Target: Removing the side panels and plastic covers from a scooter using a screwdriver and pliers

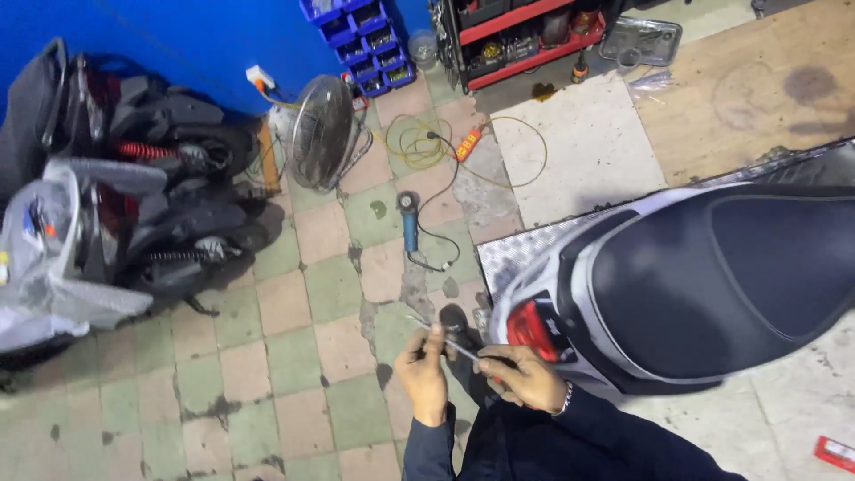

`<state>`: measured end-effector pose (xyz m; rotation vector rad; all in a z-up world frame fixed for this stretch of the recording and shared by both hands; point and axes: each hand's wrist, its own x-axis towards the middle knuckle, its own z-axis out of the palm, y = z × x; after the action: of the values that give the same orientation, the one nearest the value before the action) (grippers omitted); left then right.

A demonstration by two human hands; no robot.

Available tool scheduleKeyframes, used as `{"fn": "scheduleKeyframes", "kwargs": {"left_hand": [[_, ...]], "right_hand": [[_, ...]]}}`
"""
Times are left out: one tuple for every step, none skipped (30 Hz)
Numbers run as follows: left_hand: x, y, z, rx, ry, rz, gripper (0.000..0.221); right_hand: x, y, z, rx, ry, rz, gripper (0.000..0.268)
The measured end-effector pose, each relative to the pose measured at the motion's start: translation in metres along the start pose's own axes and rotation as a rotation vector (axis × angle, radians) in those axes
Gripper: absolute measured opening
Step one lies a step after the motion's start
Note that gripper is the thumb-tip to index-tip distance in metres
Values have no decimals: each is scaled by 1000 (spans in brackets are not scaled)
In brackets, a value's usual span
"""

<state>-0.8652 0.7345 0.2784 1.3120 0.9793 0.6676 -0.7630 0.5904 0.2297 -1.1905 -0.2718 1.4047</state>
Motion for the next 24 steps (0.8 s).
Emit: {"fn": "scheduleKeyframes", "kwargs": {"left_hand": [[28,-12,-12,68,187,-28,38],[65,-24,-25,133,371,-44,31],[102,-2,-40,138,354,-28,31],[134,22,-53,71,417,52,33],[166,47,-64,3,479,131,35],[194,57,-75,25,463,124,35],[220,69,-86,68,377,152,30],[247,79,-91,94,283,177,27],[269,88,-87,99,260,169,27],[285,92,-77,233,157,134,25],[300,97,-68,367,53,99,24],[313,92,-45,358,41,93,24],[326,86,-20,430,-69,-22,29],[339,80,5,511,-180,-133,37],[346,68,38,511,-192,-135,37],[354,57,71,294,-328,-114,23],[362,45,105,74,-460,-96,23],[377,46,127,74,-472,-105,23],[393,45,151,37,-567,-116,18],[410,45,179,-6,-661,-121,17],[431,49,199,-12,-673,-125,17],[455,52,221,44,-733,-132,15],[480,55,244,101,-792,-139,17],[508,53,271,95,-797,-137,17]], "right_hand": [[18,-2,2,-26,-21,57,22],[44,-6,4,-54,-42,101,20],[67,-11,4,-45,-35,80,20],[84,-15,4,37,-75,3,20],[102,-21,3,118,-115,-76,20],[125,-32,2,143,-104,-74,20],[147,-42,2,-103,27,-91,22],[165,-56,-4,-363,170,-103,41],[171,-88,10,-350,191,-99,41],[173,-121,15,-333,201,-86,31],[176,-154,22,-316,212,-74,21],[186,-164,20,-321,227,-69,21],[197,-174,17,-255,240,-119,27],[208,-182,12,-182,251,-173,32],[213,-186,0,-179,263,-172,32],[220,-190,-10,-210,368,-237,21],[227,-195,-23,-242,474,-301,26],[231,-207,-32,-239,487,-295,26],[236,-220,-42,-117,586,-234,30],[243,-236,-57,-1,683,-179,35],[252,-247,-75,-2,698,-179,35],[264,-259,-96,51,706,-194,34],[278,-271,-117,105,714,-210,34],[291,-285,-145,101,720,-214,34]]}}
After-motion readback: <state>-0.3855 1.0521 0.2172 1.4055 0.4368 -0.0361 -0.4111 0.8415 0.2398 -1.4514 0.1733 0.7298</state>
